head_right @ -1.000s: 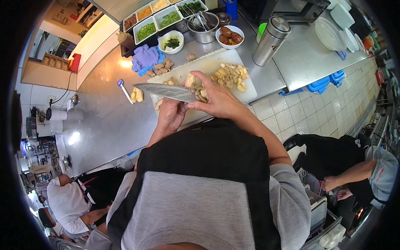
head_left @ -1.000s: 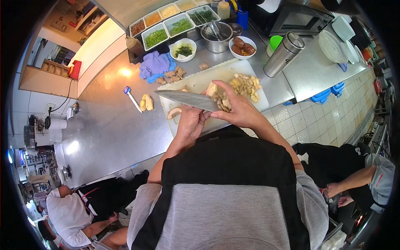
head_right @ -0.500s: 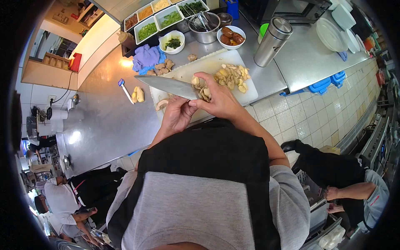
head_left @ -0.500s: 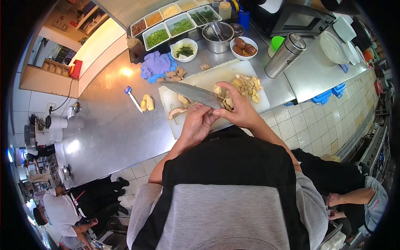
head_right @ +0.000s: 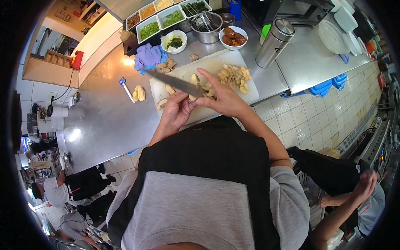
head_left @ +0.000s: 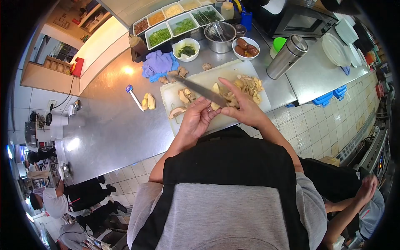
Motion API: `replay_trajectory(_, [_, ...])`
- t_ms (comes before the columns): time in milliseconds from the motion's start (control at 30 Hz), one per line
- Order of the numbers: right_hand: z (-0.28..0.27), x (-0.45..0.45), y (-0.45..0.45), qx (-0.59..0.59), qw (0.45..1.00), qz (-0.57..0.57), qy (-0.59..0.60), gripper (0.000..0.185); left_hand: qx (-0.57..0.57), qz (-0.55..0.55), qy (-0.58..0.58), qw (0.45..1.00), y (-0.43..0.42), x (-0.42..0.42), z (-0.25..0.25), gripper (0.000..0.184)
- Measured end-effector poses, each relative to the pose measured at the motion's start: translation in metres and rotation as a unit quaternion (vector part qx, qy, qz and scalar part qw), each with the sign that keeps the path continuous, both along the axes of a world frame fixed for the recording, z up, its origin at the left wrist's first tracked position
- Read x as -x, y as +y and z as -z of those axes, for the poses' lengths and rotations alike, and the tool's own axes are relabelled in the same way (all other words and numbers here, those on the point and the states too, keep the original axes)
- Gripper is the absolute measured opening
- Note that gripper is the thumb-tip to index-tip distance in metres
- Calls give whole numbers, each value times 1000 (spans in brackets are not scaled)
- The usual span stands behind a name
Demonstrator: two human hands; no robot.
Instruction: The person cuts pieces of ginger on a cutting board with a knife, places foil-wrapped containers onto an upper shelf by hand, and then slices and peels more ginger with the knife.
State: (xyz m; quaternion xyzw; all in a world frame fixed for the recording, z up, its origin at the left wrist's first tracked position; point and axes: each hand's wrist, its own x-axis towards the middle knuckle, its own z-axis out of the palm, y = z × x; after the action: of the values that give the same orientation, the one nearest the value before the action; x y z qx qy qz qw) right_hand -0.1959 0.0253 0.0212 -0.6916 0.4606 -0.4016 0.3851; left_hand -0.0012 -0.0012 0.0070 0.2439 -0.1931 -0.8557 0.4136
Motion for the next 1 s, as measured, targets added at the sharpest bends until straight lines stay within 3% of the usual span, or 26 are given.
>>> replay_trajectory(33, [0, -1, 0, 31, 999, -18, 24, 88, 16, 1, -4, 1000, -1, 0, 0, 34])
replay_trajectory(133, [-10, -1, 3, -73, 996, -56, -16, 92, 16, 19, -9, 1000, -3, 1, -3, 36])
replay_trajectory(733, [-8, 0, -2, -25, 999, -20, 14, 77, -16, 7, -21, 1000, 2, 5, -10, 25])
replay_trajectory(933, [-4, 1, -3, -31, 997, -60, -27, 84, -14, -3, -13, 1000, -2, 3, -5, 31])
replay_trajectory(1000, [-8, 3, -1, -53, 996, -64, 11, 87, -11, 12, -16, 1000, -7, 1, -1, 34])
